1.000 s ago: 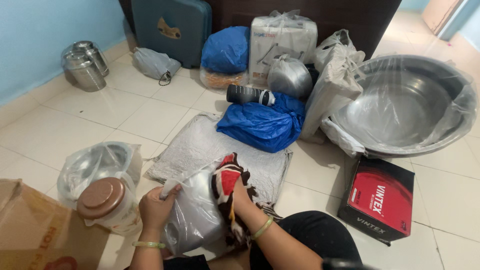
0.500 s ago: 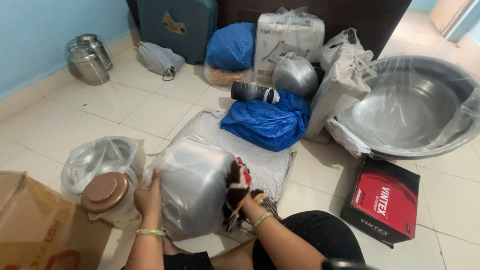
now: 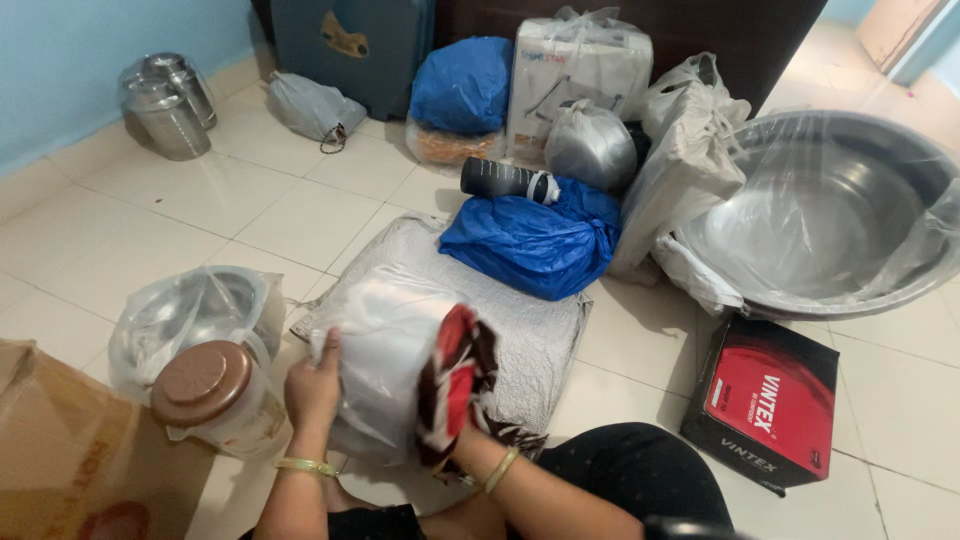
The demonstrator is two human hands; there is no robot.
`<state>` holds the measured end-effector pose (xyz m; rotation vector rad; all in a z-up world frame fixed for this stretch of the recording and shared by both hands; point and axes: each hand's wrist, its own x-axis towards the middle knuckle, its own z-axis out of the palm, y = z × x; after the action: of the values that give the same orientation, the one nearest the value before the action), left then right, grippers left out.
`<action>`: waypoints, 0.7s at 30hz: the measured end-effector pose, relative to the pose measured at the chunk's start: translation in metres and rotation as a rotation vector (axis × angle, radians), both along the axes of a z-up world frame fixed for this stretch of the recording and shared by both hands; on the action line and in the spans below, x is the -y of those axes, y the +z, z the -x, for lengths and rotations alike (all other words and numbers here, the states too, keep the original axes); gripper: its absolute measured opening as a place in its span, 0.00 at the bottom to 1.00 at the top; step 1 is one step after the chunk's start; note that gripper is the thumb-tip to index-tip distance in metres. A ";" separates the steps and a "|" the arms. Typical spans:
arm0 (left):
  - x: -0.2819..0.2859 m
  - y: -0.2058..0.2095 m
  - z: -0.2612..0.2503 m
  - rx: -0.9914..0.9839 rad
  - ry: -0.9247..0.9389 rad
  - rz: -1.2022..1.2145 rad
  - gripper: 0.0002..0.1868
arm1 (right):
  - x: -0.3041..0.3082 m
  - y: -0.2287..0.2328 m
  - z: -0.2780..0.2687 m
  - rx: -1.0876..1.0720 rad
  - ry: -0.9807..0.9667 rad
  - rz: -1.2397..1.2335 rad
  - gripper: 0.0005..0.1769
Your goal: The person sits on the floor and wipes a plastic container with a cloth before placing a cloth and other items into a blue plastic bag.
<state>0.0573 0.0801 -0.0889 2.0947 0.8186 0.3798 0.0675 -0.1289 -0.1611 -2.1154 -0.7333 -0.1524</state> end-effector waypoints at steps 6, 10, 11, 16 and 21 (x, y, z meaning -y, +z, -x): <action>0.009 0.005 -0.002 -0.076 -0.117 -0.058 0.47 | 0.029 -0.046 -0.064 -0.135 -0.149 0.030 0.18; 0.018 0.007 0.007 -0.065 -0.042 -0.087 0.47 | 0.028 -0.059 -0.057 -0.204 -0.153 -0.059 0.19; 0.022 0.007 0.010 -0.052 -0.010 -0.088 0.48 | 0.026 -0.059 -0.052 -0.218 -0.149 -0.093 0.19; 0.032 0.003 0.014 0.048 0.066 -0.141 0.45 | 0.026 -0.032 -0.020 -0.272 -0.114 -0.291 0.20; 0.037 0.016 0.021 0.182 0.101 -0.212 0.44 | 0.047 0.016 0.008 -0.394 -0.082 -0.659 0.21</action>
<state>0.0362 0.0436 -0.0726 2.1775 0.8060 0.7287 0.0591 -0.1763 -0.1454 -1.4781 -0.2990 -0.0125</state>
